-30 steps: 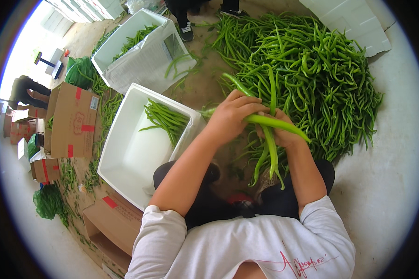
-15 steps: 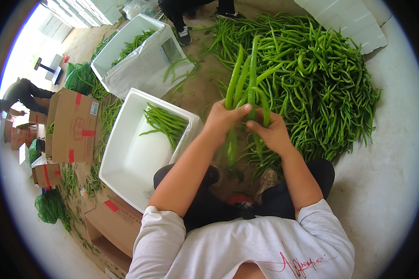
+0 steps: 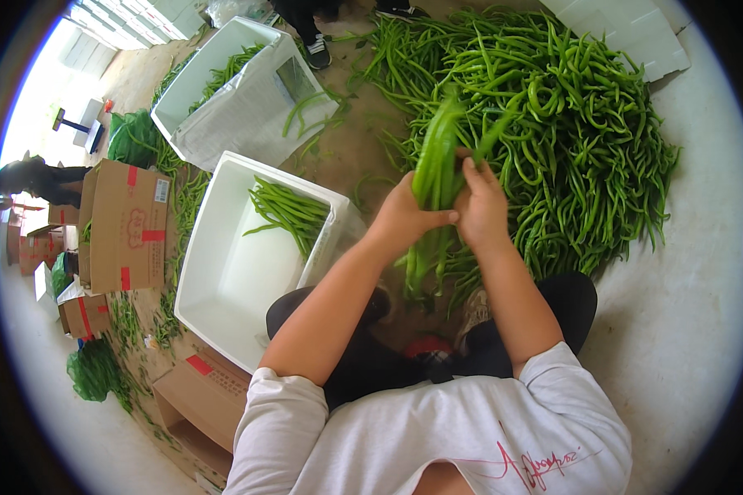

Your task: The person sits on the floor and sorts green beans from a large pile into a white plastic container. They repeatedly pick up handfuls of beans and place them into the container.

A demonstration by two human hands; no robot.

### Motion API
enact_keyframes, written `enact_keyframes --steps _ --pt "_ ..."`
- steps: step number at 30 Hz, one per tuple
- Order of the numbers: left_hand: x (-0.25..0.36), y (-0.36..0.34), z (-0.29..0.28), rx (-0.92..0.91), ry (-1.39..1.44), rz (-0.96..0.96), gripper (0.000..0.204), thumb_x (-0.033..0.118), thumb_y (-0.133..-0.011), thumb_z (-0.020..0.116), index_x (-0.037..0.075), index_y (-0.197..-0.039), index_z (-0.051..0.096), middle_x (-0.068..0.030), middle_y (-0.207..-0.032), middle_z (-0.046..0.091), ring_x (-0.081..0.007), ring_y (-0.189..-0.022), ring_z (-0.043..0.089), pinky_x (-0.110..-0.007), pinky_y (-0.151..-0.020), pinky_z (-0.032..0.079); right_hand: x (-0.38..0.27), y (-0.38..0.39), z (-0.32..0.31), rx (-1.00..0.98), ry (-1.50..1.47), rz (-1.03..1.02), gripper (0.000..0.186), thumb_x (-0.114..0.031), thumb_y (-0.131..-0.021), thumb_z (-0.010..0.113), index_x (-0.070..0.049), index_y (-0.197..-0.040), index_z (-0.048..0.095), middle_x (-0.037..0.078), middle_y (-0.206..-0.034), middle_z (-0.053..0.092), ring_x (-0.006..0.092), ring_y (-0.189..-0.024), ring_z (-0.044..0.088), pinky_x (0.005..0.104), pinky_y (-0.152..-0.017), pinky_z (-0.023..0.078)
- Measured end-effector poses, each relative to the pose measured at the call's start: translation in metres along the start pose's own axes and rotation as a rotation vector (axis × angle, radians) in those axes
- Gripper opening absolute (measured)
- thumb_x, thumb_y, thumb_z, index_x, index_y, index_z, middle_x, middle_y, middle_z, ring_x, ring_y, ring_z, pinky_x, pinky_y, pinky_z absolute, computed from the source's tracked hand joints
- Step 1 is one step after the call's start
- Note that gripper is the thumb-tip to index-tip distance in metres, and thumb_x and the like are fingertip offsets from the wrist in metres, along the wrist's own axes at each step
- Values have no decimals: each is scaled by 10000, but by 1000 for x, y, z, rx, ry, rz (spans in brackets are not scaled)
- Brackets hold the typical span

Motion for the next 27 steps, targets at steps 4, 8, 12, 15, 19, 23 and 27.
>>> enact_keyframes --steps 4,8,12,15,19,23,27 --pt "3 5 -35 162 -27 -324 223 73 -715 732 -6 -904 645 -83 -759 644 -175 -678 612 -312 -635 501 16 -17 -22 -87 245 79 269 -188 -979 460 -17 -1171 538 93 -1109 586 177 -1007 543 329 -922 415" --pt "32 -7 -75 396 314 -196 131 26 -759 637 -7 -878 593 -103 -717 620 -204 -610 614 -327 -545 516 11 -81 -130 115 1026 -94 255 -160 -905 582 -4 -1108 588 81 -971 635 198 -877 600 330 -807 479" --pt "31 -11 -90 384 443 -157 178 25 -769 631 3 -934 570 -76 -725 584 -195 -595 595 -329 -546 496 82 -107 -175 -90 1806 272 342 -216 -874 630 -45 -1166 579 139 -1151 609 299 -1048 584 412 -856 482" --pt "27 -10 -87 393 401 -200 188 26 -768 633 8 -944 570 -69 -734 582 -191 -588 587 -317 -554 489 122 -106 -181 -256 2185 312 457 -217 -881 628 -64 -1287 481 121 -1450 303 312 -1282 356 442 -999 382" --pt "27 -11 -87 389 317 -183 200 25 -761 642 10 -948 574 -66 -741 586 -186 -599 586 -306 -563 484 133 -108 -180 -292 2379 108 319 -266 -919 578 -38 -1137 533 149 -1268 459 298 -1153 478 448 -932 431" --pt "26 -11 -93 393 313 -170 200 27 -760 645 7 -946 574 -70 -742 586 -185 -609 589 -308 -558 482 118 -99 -182 -185 2064 35 368 -300 -955 511 26 -1125 535 182 -922 643 317 -795 625 413 -747 511" --pt "27 -11 -91 388 316 -219 162 25 -750 652 7 -893 579 -79 -717 586 -173 -610 578 -300 -550 469 55 -94 -168 -42 1609 15 357 -295 -968 505 42 -1076 549 139 -811 659 265 -753 641 371 -700 507"
Point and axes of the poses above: each hand's wrist, its own y-axis away from the middle knuckle, its own z-axis out of the palm, x = y × z, the point moved 4 cm from there along -y, towards the middle knuckle
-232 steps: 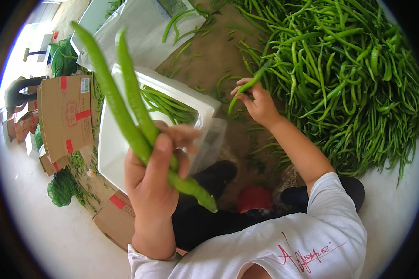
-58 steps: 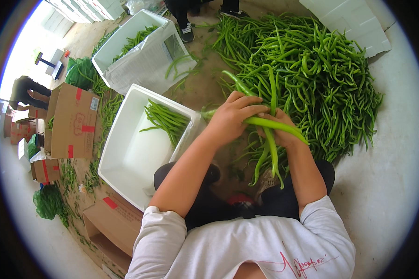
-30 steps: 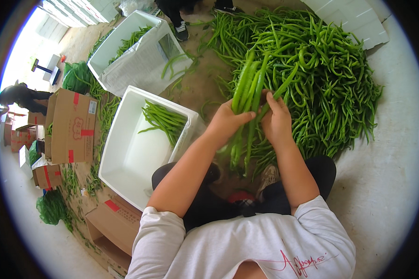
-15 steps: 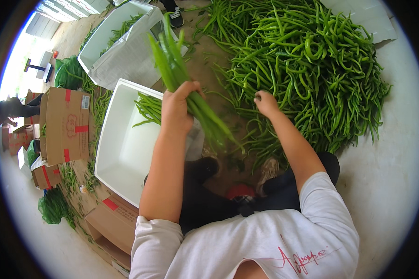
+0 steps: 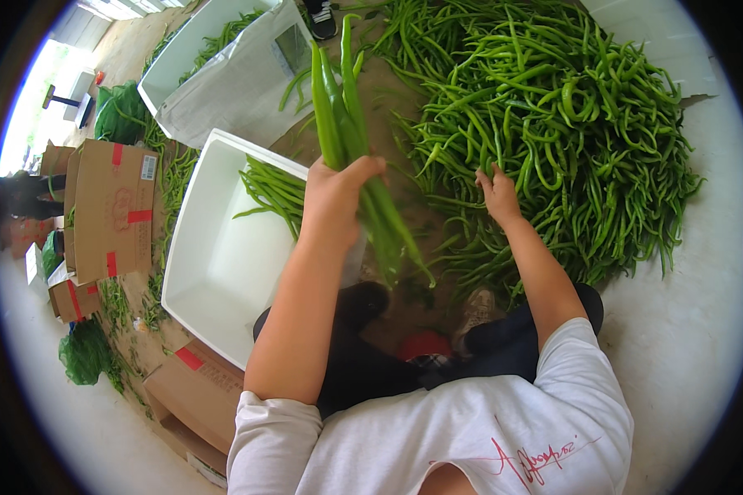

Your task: The person sits on the floor and sorts green beans from a large pile into a white plastic container. They repeatedly pick up handfuls of beans and place them into the container.

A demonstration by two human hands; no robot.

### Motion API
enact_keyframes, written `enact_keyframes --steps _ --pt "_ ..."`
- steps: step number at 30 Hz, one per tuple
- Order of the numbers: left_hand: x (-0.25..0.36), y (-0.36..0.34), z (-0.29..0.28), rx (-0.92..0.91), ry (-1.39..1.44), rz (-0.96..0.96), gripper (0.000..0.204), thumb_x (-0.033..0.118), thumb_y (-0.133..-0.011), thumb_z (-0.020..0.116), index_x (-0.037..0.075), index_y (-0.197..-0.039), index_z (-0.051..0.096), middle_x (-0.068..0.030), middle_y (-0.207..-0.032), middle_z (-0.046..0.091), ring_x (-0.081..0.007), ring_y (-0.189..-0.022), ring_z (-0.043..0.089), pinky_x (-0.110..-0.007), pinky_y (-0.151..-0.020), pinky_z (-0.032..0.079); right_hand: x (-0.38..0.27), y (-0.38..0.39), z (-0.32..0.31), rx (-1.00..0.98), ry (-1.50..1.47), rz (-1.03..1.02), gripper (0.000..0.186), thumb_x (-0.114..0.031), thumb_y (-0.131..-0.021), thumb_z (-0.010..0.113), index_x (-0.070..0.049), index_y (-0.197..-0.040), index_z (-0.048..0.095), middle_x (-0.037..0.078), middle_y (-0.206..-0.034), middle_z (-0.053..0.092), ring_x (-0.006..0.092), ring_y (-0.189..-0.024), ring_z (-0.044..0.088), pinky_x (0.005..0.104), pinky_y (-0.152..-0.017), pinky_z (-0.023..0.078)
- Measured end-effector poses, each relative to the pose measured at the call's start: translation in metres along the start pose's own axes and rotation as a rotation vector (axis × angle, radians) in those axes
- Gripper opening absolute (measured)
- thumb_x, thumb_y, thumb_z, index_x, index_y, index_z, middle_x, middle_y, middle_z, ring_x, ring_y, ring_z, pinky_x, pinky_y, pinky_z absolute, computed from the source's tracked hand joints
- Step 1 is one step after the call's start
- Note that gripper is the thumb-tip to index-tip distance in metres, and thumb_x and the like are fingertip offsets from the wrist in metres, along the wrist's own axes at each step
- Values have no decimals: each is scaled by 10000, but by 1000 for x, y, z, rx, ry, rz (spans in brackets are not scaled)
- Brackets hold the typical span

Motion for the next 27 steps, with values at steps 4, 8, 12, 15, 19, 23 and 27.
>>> enact_keyframes --steps 4,8,12,15,19,23,27 --pt "-3 3 8 -118 -40 -34 192 35 -767 643 -3 -945 580 -94 -767 609 -193 -634 603 -306 -564 494 -68 17 -59 1 -370 -352 216 -220 -990 472 -21 -1004 554 56 -814 631 184 -728 597 352 -772 496" --pt "-9 11 26 -242 -80 -56 208 38 -769 657 -16 -960 592 -134 -865 657 -203 -719 639 -305 -612 521 -123 47 -114 -31 -678 -437 210 -219 -969 517 -20 -1009 567 64 -827 646 155 -789 620 322 -751 504" --pt "-14 25 44 -342 -98 19 244 33 -772 670 -30 -1000 609 -140 -960 672 -201 -794 645 -321 -714 523 -153 63 -146 -72 -814 -487 242 -284 -982 479 -58 -1043 543 63 -825 605 167 -733 585 377 -798 502" --pt "-20 32 59 -462 -73 73 308 10 -737 670 -62 -1029 606 -133 -990 677 -193 -897 633 -317 -778 501 -181 76 -152 -203 -1231 -390 226 -283 -981 483 -73 -1037 545 51 -812 572 157 -723 549 387 -807 488" --pt "-32 51 84 -652 -108 122 394 37 -738 690 -39 -1112 589 -97 -989 658 -175 -944 611 -300 -844 469 -202 76 -140 -166 -1407 -297 243 -303 -962 523 -63 -959 561 29 -799 564 137 -727 530 323 -776 487" --pt "-30 50 89 -788 38 61 503 28 -697 678 -10 -1173 518 -136 -1021 636 -259 -919 628 -368 -849 497 -230 79 -139 29 -1313 -260 237 -285 -953 548 -49 -964 572 15 -800 556 120 -712 511 308 -755 478" --pt "-24 59 85 -845 213 -125 519 57 -693 661 -9 -1180 493 -169 -999 626 -283 -900 635 -390 -819 520 -256 75 -140 -33 -1173 -234 252 -272 -953 551 -25 -1003 569 6 -819 540 116 -740 506 280 -761 470"
Point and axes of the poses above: each hand's wrist, its own y-axis away from the middle knuckle, its own z-axis out of the palm, x = y × z, the point moved 4 cm from there along -y, towards the middle knuckle
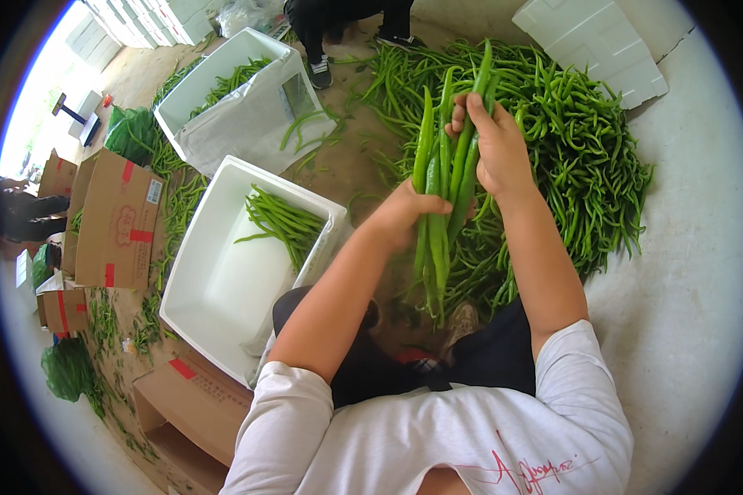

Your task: The person sits on the floor and sorts green beans from a large pile into a white plastic container. They repeatedly pick up handfuls of beans and place them into the container.

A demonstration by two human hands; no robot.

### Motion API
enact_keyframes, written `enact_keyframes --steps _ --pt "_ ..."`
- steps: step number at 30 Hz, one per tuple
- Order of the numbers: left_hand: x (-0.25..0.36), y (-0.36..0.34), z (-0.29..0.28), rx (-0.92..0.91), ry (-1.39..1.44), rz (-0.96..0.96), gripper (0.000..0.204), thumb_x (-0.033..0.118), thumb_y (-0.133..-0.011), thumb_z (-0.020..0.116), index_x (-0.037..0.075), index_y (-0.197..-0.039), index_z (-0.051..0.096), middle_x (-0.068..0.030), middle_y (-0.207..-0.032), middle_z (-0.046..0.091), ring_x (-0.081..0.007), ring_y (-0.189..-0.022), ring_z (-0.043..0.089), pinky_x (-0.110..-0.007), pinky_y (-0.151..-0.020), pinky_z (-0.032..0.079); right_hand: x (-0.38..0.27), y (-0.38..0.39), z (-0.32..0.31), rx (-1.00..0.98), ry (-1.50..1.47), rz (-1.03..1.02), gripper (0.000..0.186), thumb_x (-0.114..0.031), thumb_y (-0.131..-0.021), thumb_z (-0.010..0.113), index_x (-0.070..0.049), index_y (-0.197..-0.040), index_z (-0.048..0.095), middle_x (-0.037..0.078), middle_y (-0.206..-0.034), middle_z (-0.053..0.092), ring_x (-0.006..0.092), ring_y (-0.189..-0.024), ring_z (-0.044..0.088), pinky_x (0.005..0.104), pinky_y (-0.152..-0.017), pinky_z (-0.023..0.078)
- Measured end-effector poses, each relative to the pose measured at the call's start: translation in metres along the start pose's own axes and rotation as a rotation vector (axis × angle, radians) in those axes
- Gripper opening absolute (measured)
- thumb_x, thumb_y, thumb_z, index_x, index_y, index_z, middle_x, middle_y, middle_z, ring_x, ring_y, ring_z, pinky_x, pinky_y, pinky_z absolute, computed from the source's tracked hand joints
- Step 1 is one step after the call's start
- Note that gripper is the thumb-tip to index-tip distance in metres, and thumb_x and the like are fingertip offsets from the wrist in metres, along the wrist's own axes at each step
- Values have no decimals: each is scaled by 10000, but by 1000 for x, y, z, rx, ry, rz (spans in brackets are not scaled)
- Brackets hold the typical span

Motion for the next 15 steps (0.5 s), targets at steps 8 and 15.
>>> enact_keyframes --steps 8,15 --pt "39 15 -21 19 3 274 494 144 -687 676 3 -1124 493 -161 -916 608 -292 -813 626 -420 -725 545 -30 27 39 110 497 -499 372 -284 -927 589 34 -1118 554 78 -954 583 155 -850 540 291 -765 452" --pt "163 123 -115 244 73 837 360 181 -800 605 -5 -1094 509 -140 -985 589 -270 -944 571 -386 -874 475 -85 186 142 -1376 1330 -482 438 -235 -731 652 -56 -1129 609 143 -913 602 232 -803 592 326 -648 466"
Point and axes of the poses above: each hand's wrist, its own y-axis away from the middle knuckle, its own z-axis out of the palm, x = y × z, the point moved 4 cm from there along -y, towards the middle knuckle
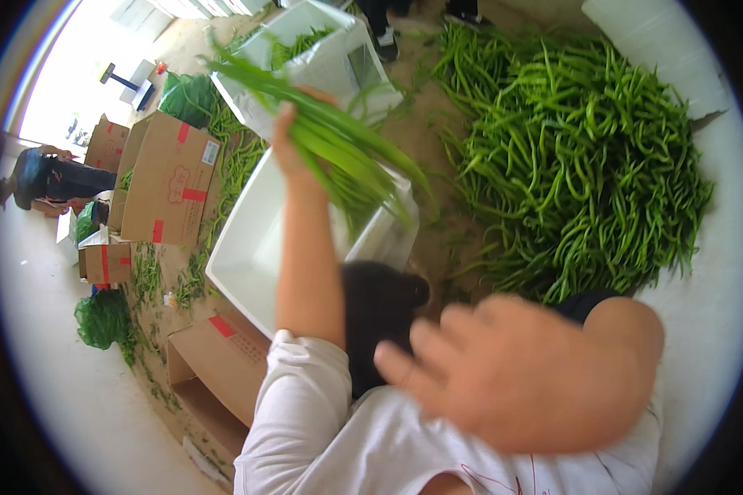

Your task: The person sits on the floor and sorts green beans from a large pile into a white plastic container. They repeatedly pick up handfuls of beans and place them into the container.

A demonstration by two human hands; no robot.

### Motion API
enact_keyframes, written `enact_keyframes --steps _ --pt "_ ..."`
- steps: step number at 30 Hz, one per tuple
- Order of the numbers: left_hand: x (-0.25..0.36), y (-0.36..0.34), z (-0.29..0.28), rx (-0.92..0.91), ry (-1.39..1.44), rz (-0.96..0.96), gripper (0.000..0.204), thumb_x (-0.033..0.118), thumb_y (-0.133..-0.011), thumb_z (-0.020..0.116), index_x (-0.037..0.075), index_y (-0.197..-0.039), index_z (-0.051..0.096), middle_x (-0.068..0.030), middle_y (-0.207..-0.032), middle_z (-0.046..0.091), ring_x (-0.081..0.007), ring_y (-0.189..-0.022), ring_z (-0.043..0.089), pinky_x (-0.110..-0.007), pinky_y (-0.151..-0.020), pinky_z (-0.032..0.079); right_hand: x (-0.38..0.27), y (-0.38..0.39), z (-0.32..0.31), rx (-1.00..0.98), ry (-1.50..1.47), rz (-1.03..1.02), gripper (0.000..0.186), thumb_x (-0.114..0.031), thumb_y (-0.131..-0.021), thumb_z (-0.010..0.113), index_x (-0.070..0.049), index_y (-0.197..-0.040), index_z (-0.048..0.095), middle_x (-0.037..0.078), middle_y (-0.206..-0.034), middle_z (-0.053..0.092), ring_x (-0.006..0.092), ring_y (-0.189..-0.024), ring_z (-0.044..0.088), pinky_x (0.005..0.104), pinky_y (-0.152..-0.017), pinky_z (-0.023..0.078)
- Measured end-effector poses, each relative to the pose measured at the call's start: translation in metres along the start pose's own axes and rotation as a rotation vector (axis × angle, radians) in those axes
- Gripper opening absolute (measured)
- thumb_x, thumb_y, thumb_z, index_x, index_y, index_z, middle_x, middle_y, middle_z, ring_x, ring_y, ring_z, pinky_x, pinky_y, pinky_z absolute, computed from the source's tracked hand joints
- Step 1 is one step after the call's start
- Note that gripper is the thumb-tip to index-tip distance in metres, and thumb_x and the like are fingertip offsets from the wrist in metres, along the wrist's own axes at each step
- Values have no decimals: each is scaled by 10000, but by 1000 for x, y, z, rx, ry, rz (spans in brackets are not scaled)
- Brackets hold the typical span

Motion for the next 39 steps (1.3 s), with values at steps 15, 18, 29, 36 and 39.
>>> enact_keyframes --steps 15,18,29,36,39 --pt "18 147 -361 945 -147 -338 198 126 -833 608 7 -988 575 -156 -919 634 -312 -875 611 -453 -854 492 23 -71 25 -73 -106 -168 561 -178 -656 712 -72 -1195 593 120 -825 614 229 -723 593 322 -568 458" --pt "-46 116 -388 827 -325 -356 173 131 -817 640 36 -955 599 -136 -916 654 -278 -834 616 -396 -803 501 61 -83 17 -15 -134 69 583 -162 -647 724 -74 -1208 588 118 -822 617 230 -718 596 325 -563 459" --pt "-101 175 -449 1099 -831 -459 849 258 -677 817 30 -1330 325 -191 -1285 437 -336 -1170 452 -485 -951 395 191 -46 151 -182 -406 767 609 -203 -726 734 0 -1252 506 163 -1016 622 335 -967 570 393 -830 460" --pt "-99 138 -398 848 -1940 -376 530 346 -774 712 -10 -1116 520 -233 -1051 572 -377 -936 572 -447 -802 466 195 -73 172 -127 -341 695 588 -214 -751 718 14 -1248 502 160 -1033 603 329 -995 553 395 -842 457" --pt "-97 137 -399 774 -1785 -483 405 368 -831 640 -17 -931 563 -206 -850 618 -367 -816 588 -430 -739 466 194 -72 179 -146 -351 694 585 -214 -759 713 14 -1253 498 161 -1042 600 328 -1001 550 394 -849 456"
Point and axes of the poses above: each hand's wrist, its own y-axis away from the middle knuckle, its own z-axis out of the palm, x = y × z, the point moved 4 cm from there along -y, towards the middle knuckle
